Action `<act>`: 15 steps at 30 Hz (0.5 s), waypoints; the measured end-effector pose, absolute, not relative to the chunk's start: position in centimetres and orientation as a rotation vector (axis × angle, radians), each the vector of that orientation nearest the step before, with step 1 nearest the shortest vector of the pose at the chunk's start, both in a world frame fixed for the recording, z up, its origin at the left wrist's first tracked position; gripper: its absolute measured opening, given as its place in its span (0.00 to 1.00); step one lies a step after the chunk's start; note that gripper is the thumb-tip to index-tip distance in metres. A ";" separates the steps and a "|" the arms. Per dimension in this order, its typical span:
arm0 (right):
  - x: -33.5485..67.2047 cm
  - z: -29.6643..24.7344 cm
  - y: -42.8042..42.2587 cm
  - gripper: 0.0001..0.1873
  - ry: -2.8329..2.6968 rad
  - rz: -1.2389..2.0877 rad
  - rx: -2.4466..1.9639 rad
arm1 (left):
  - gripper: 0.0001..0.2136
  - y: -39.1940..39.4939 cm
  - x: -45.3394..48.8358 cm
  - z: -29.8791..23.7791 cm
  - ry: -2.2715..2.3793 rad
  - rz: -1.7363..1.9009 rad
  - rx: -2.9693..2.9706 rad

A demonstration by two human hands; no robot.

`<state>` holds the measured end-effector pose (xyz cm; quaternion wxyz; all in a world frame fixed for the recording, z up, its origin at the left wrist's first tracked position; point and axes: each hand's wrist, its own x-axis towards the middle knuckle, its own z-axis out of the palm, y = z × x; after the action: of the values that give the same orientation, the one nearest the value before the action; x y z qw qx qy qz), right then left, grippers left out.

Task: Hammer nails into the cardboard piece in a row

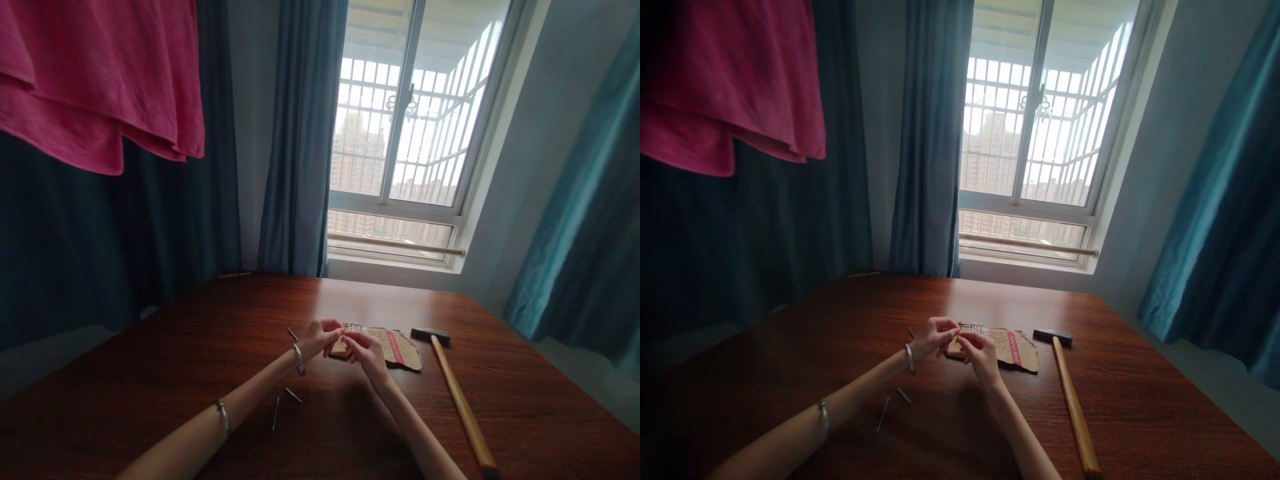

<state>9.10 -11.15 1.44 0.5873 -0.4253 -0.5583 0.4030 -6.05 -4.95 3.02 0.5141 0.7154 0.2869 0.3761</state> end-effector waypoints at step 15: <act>11.7 2.6 -10.5 0.17 -1.246 0.745 -1.038 | 0.15 -4.2 -2.4 3.9 0.679 0.939 1.779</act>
<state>11.68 -10.51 2.56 0.6276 -0.4528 -0.5434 0.3252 -2.39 -4.22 3.86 0.4874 0.7317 0.2791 0.3863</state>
